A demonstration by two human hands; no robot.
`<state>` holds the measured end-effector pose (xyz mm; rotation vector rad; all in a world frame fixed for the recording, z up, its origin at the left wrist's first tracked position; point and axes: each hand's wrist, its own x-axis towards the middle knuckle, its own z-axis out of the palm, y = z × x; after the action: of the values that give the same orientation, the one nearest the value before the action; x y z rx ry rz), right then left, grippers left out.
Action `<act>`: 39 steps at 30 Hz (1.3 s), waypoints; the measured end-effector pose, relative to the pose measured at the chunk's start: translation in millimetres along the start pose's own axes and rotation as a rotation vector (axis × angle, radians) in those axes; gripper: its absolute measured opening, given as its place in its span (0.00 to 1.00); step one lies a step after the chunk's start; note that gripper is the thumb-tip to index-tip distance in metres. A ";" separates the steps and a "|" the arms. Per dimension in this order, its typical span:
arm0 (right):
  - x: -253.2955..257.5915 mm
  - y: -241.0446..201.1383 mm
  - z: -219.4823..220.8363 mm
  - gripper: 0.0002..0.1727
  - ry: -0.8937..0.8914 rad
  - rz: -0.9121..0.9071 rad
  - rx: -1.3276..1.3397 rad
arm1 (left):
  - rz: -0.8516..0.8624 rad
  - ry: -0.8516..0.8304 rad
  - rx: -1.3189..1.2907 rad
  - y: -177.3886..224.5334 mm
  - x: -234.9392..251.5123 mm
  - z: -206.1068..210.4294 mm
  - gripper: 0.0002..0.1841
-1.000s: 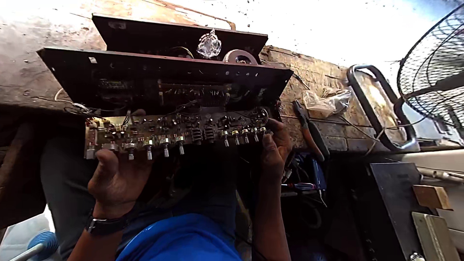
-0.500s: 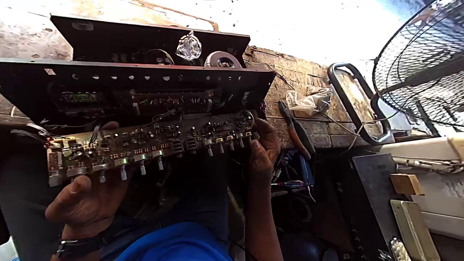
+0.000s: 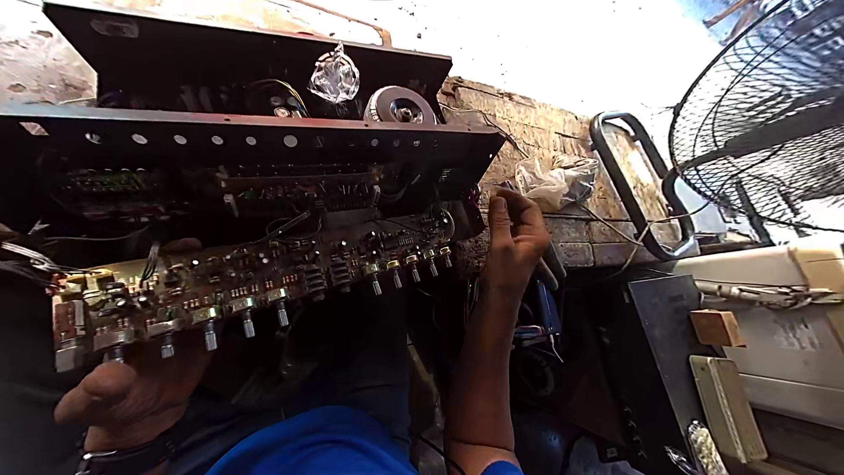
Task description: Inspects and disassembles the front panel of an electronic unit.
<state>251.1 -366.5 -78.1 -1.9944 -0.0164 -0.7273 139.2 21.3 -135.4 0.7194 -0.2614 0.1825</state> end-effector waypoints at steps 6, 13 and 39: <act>12.3 -24.3 -4.6 0.29 -0.311 0.106 -0.334 | -0.027 -0.032 -0.072 1.4 -2.9 -7.5 0.26; 22.5 -3.4 -16.4 0.20 -0.498 0.105 -0.005 | -0.056 -0.054 -0.032 2.3 -5.6 -10.8 0.25; 11.1 1.8 3.9 0.12 -0.301 -0.120 -0.345 | -0.151 0.376 0.700 62.8 8.7 -12.5 0.20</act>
<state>262.7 -367.5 -75.3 -2.4373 -0.2021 -0.5229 133.7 76.7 -102.6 1.3718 0.2345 0.2643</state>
